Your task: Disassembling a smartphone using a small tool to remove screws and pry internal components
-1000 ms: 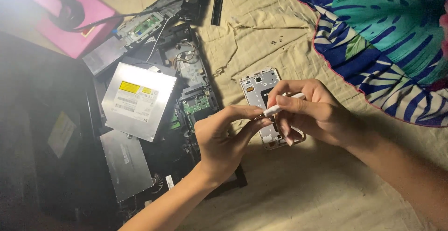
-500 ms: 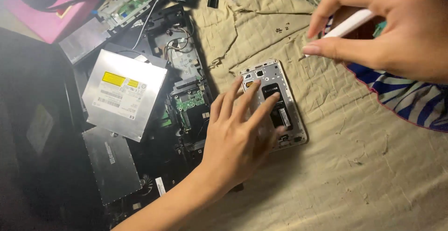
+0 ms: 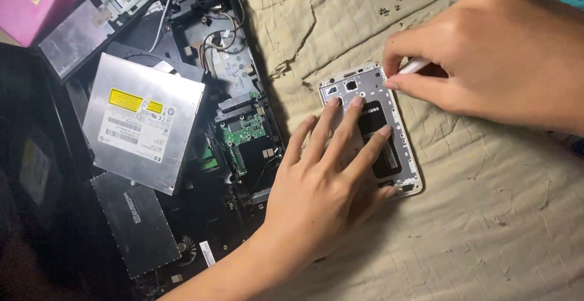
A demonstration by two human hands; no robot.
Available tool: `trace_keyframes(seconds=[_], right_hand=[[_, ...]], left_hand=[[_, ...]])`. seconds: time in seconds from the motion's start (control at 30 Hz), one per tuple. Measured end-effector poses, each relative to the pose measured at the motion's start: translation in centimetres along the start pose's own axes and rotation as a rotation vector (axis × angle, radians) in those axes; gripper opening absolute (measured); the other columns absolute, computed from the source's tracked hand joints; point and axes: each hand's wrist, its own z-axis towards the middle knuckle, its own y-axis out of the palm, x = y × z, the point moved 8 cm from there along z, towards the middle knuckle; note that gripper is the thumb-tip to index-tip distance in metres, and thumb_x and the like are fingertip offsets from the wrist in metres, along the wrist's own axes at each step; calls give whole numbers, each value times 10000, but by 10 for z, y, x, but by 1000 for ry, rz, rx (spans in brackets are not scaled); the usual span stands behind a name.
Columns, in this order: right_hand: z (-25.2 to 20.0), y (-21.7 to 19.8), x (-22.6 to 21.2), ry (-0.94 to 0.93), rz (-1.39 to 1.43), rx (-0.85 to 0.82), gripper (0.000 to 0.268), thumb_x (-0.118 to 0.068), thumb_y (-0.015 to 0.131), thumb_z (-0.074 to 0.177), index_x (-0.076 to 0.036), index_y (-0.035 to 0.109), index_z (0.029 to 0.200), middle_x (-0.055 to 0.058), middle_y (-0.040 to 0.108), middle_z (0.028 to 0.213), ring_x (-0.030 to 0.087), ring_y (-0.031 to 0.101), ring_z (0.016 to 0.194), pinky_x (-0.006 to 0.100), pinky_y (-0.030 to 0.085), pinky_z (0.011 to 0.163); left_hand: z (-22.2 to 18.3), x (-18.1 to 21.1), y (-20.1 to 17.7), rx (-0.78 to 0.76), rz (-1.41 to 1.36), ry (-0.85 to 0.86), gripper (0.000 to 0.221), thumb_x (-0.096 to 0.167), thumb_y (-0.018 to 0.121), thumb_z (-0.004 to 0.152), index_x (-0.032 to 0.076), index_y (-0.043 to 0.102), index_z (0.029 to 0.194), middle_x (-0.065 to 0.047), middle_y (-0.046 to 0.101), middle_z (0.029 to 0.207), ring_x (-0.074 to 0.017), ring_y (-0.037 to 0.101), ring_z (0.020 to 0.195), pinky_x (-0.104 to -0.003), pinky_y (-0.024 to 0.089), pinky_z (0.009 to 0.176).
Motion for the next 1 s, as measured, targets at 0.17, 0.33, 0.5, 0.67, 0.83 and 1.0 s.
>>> trace_keyframes(seconds=[0.17,0.33,0.5,0.67,0.83,1.0], right_hand=[[3,4,1,-34,72,15,143,-465,674,949,-334,716,909,-85,742,628,193,696,610,344,520,687],[10,11,7,-33,38,10,165,-501,685,900,-337,708,912,-100,751,635,178,694,595,334,510,665],[9,23,20,87,65,-24,102,-502,687,885,-404,707,864,-97,707,542,146,641,542,296,493,644],[9,17,20,92,154,-43,127,-492,690,859,-369,723,855,-108,760,618,133,685,548,285,499,663],[7,16,24,131,147,-48,108,-511,670,862,-411,713,864,-86,738,565,143,691,553,299,506,675],[6,14,17,73,141,-53,119,-494,695,867,-378,720,863,-102,741,606,114,711,635,283,511,697]], left_hand=[[-1,1,1,-18,-11,-9,600,527,661,1002,179,573,1483,-227,435,1605,-437,479,1486,-555,407,1193],[-2,-1,0,-3,-14,-24,589,511,610,1016,175,550,1495,-233,401,1628,-449,449,1507,-577,398,1199],[-4,-2,0,2,-96,-36,568,468,590,1009,167,548,1490,-235,430,1623,-475,430,1510,-601,351,1224],[-4,-3,2,56,-56,-2,566,495,565,1016,172,577,1481,-243,443,1613,-475,445,1491,-559,367,1195],[-4,-3,1,65,-72,1,563,492,574,1008,161,591,1463,-253,469,1591,-486,457,1475,-559,375,1188],[-5,-3,4,35,-24,-18,564,514,576,1018,203,569,1489,-201,425,1629,-442,437,1502,-558,375,1206]])
